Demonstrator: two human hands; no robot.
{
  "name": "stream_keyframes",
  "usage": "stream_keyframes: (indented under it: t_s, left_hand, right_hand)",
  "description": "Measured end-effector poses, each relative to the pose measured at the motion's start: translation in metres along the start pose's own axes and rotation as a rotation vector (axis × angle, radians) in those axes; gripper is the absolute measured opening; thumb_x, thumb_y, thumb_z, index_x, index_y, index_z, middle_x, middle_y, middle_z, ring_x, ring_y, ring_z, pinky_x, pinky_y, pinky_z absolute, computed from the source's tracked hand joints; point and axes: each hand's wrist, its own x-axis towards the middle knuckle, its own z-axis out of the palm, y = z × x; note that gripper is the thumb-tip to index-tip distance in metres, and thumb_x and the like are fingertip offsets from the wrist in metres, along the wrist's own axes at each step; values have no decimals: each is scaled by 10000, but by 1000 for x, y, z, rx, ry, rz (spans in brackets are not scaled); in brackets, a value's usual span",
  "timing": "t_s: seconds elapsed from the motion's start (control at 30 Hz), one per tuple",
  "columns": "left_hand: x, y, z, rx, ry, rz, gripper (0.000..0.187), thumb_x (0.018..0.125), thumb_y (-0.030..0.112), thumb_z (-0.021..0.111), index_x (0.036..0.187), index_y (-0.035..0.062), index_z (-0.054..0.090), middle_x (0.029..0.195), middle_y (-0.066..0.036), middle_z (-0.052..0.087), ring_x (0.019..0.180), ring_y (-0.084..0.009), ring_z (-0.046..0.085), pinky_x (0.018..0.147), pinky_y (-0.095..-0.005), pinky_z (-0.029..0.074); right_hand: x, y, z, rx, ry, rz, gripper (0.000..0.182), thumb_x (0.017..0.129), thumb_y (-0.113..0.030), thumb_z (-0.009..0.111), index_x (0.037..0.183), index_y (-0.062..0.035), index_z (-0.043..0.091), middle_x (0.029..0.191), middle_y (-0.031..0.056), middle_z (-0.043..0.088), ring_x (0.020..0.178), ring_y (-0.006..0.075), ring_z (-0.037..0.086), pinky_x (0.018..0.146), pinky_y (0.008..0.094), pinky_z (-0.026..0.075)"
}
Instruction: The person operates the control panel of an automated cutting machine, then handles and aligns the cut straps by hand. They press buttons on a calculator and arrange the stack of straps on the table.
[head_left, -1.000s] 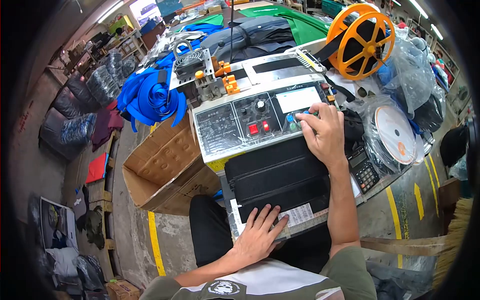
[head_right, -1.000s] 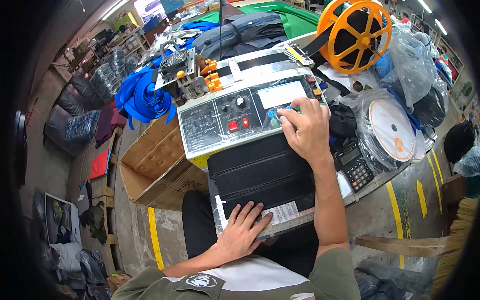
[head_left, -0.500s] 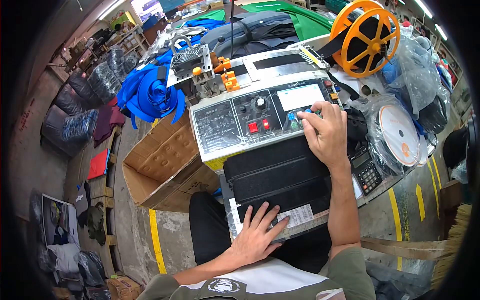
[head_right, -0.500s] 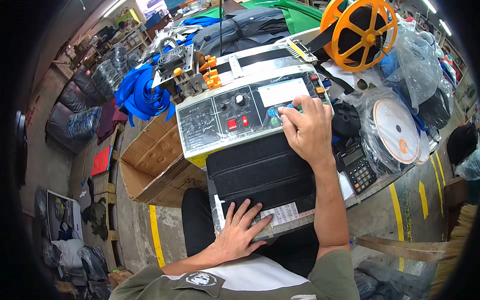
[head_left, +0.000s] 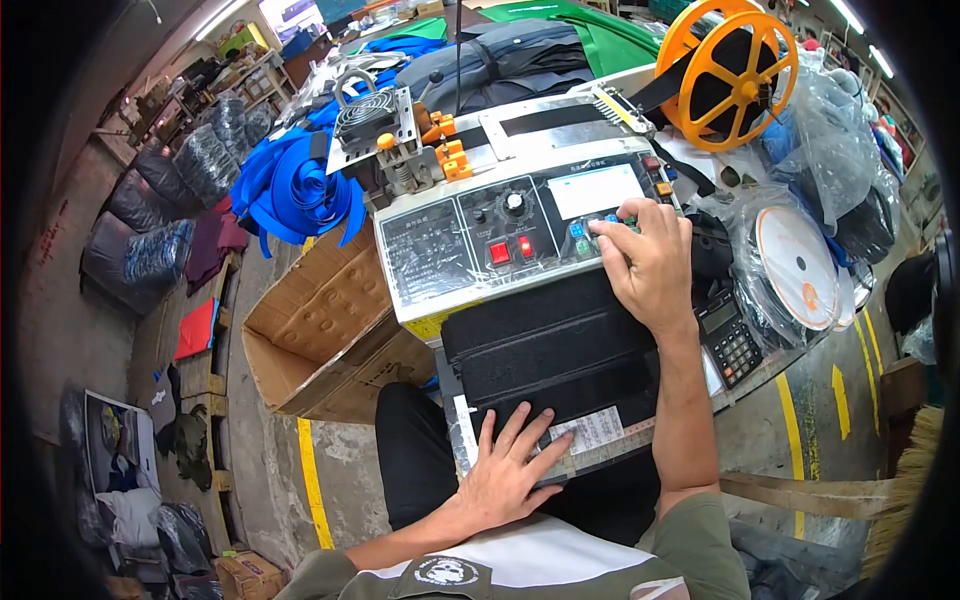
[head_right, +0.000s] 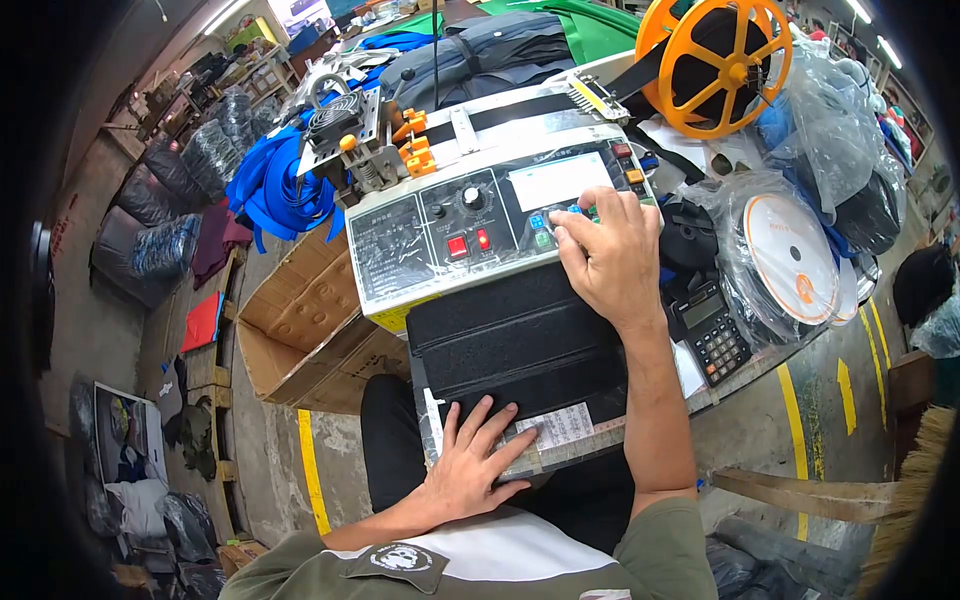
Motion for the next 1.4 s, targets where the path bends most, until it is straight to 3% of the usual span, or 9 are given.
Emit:
stream_keyframes:
  t_s: [0.4,0.53,0.67,0.7,0.93,1.0,1.17,1.27,1.4]
  left_hand:
    - [-2,-3,2,-33,72,20,856,849,453,924,1605,212,602,1693,-199,467,1599,-491,359,1242,-786,234]
    - [3,0,-1,24,-31,-26,839,877,489,884,1604,186,595,1692,-182,478,1611,-454,364,1249,-783,221]
    - [5,2,-3,18,-40,-31,841,902,503,857,1617,161,577,1709,-215,449,1625,-474,341,1261,-790,193]
    - [5,3,-3,15,-33,-25,845,904,508,855,1620,156,574,1712,-227,440,1627,-486,331,1261,-794,190]
    - [-2,1,-3,-39,55,-1,908,911,549,853,1652,137,529,1729,-275,399,1644,-542,284,1259,-814,171]
    - [-8,1,-3,-134,218,41,906,917,537,858,1659,146,517,1730,-265,399,1636,-546,295,1265,-805,171]
    - [-17,-5,-1,-112,332,-48,861,916,413,882,1633,92,529,1666,-238,458,1590,-505,373,1275,-752,233]
    - [-23,-7,0,-147,433,-12,820,906,361,887,1607,86,561,1648,-228,480,1571,-500,397,1268,-738,265]
    - [-28,-7,0,-117,476,31,727,896,284,882,1550,105,619,1608,-228,516,1526,-484,449,1257,-699,309]
  right_hand:
    - [-5,4,-2,44,29,13,214,945,-167,785,1147,-138,849,1194,56,689,1145,242,623,994,452,405]
    - [-8,13,-11,7,155,83,246,943,-113,762,1177,-132,832,1220,76,690,1181,269,630,1009,453,423]
    - [-17,39,-18,77,328,236,268,940,-18,724,1192,-80,787,1172,107,702,1047,304,690,961,431,531]
    - [-19,42,-19,154,318,316,232,941,17,708,1158,-46,760,1146,122,708,962,296,715,884,414,577]
    - [-29,64,-11,127,325,368,129,982,-30,725,1104,-53,761,1139,130,724,973,305,726,872,393,597]
    - [-35,74,-1,95,326,275,111,1050,-66,719,1150,-43,763,1203,99,721,896,175,718,751,295,588]
    - [-39,69,10,46,304,247,142,1079,-121,692,1185,-53,758,1219,104,728,991,230,722,769,310,582]
    - [-40,56,9,135,323,308,148,1058,-123,694,1174,-49,749,1176,139,735,1084,354,729,910,439,581]
    - [-43,62,9,24,331,194,170,1088,-133,653,1188,-35,748,1186,163,735,1115,374,725,991,448,574]
